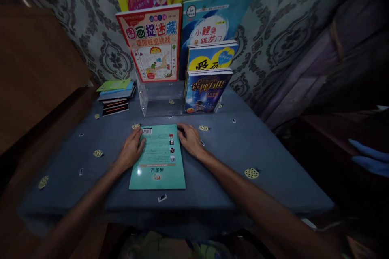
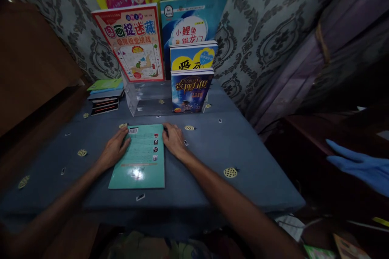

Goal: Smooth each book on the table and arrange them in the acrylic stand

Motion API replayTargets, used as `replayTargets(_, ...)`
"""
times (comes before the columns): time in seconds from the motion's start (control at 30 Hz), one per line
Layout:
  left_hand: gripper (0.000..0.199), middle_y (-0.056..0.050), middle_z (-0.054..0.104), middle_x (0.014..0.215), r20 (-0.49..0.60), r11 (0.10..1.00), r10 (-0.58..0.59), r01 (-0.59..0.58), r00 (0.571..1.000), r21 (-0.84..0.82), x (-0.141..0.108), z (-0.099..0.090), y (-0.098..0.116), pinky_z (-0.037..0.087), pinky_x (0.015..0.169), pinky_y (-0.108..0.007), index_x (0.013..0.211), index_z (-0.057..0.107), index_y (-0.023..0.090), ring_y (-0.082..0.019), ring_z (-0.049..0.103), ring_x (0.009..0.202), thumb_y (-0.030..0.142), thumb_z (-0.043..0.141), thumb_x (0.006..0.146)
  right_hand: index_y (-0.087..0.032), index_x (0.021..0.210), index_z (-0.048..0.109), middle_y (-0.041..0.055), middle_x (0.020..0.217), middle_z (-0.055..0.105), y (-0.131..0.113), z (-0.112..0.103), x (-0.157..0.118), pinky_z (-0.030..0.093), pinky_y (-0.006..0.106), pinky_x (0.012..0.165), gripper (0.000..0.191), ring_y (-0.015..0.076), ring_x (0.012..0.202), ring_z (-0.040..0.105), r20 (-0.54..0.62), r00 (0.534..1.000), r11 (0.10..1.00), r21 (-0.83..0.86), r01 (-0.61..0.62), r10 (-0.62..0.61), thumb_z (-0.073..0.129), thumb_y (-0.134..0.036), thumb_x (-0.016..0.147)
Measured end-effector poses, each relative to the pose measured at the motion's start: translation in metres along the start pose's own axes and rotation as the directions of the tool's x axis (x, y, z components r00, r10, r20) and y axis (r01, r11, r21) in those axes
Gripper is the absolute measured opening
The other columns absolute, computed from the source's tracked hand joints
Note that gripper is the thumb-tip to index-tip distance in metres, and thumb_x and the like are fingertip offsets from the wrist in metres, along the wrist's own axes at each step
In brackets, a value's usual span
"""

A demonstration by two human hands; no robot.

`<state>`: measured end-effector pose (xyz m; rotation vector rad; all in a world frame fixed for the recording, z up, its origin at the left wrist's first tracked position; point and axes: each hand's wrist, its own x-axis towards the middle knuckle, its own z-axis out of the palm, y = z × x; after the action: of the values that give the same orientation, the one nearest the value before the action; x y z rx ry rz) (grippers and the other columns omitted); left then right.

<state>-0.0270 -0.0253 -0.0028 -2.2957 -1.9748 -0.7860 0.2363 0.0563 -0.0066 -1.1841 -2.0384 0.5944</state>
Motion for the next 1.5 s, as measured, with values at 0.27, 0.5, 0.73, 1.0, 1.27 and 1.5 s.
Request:
replayTargets(0.27, 0.048, -0.018, 0.057, 0.143, 0.020, 0.996, 0.086, -0.086, 0.996, 0.038, 0.010, 0.000, 0.005, 0.041, 0.115, -0.051, 0.134, 0.055, 0.012, -0.029, 0.052, 0.136, 0.041, 0.038, 0.100, -0.020, 0.127, 0.061, 0.0078, 0.112, 0.076, 0.007, 0.000, 0.002, 0.051, 0.046, 0.098, 0.042, 0.0248, 0.104, 0.069, -0.036, 0.998, 0.983, 0.175, -0.050, 0.057, 0.050, -0.015, 0.087)
replayTargets(0.5, 0.048, -0.016, 0.056, 0.145, 0.101, 0.983, 0.166, -0.173, 0.981, 0.066, 0.026, 0.003, 0.027, 0.039, 0.117, -0.051, 0.136, 0.055, 0.012, -0.029, 0.050, 0.138, 0.039, 0.036, 0.102, -0.020, 0.130, 0.060, 0.0069, 0.110, 0.077, 0.011, 0.000, 0.002, 0.051, 0.044, 0.098, 0.045, 0.0230, 0.102, 0.070, -0.059, 0.997, 0.971, 0.234, -0.043, 0.058, 0.050, -0.015, 0.086)
replayTargets(0.73, 0.050, -0.013, 0.054, 0.148, 0.184, 0.974, 0.216, -0.225, 0.959, 0.029, 0.042, 0.013, 0.044, 0.037, 0.116, -0.052, 0.143, 0.051, 0.015, -0.029, 0.045, 0.142, 0.039, 0.032, 0.103, -0.018, 0.134, 0.056, 0.0083, 0.112, 0.077, 0.009, -0.002, 0.002, 0.049, 0.047, 0.100, 0.047, 0.0243, 0.103, 0.068, -0.044, 0.997, 0.977, 0.208, -0.055, 0.065, 0.049, -0.016, 0.087)
replayTargets(1.0, 0.049, -0.013, 0.048, 0.153, 0.251, 0.949, 0.309, -0.314, 0.917, -0.022, 0.061, 0.027, 0.070, 0.032, 0.118, -0.049, 0.145, 0.048, 0.016, -0.026, 0.041, 0.144, 0.038, 0.032, 0.104, -0.018, 0.136, 0.053, 0.0082, 0.117, 0.075, 0.005, -0.003, 0.002, 0.049, 0.045, 0.102, 0.050, 0.0237, 0.109, 0.068, -0.038, 0.998, 0.980, 0.192, -0.044, 0.052, 0.047, -0.014, 0.087)
replayTargets(1.27, 0.047, -0.012, 0.050, 0.152, 0.240, 0.942, 0.333, -0.330, 0.912, -0.054, 0.067, 0.032, 0.076, 0.032, 0.118, -0.046, 0.145, 0.048, 0.017, -0.024, 0.041, 0.145, 0.035, 0.032, 0.105, -0.018, 0.133, 0.057, 0.0095, 0.117, 0.074, 0.006, -0.003, 0.003, 0.049, 0.043, 0.103, 0.045, 0.0249, 0.113, 0.065, -0.017, 0.999, 0.995, 0.090, -0.034, 0.035, 0.046, -0.016, 0.089)
replayTargets(1.5, 0.046, -0.013, 0.053, 0.150, 0.203, 0.946, 0.324, -0.317, 0.924, -0.065, 0.065, 0.035, 0.075, 0.033, 0.118, -0.049, 0.143, 0.049, 0.016, -0.025, 0.041, 0.145, 0.034, 0.034, 0.104, -0.018, 0.137, 0.057, 0.0124, 0.143, 0.059, 0.002, -0.001, -0.002, 0.039, 0.049, 0.114, 0.045, 0.0252, 0.134, 0.051, 0.042, 0.993, 0.992, -0.048, 0.112, -0.110, 0.042, -0.017, 0.095)
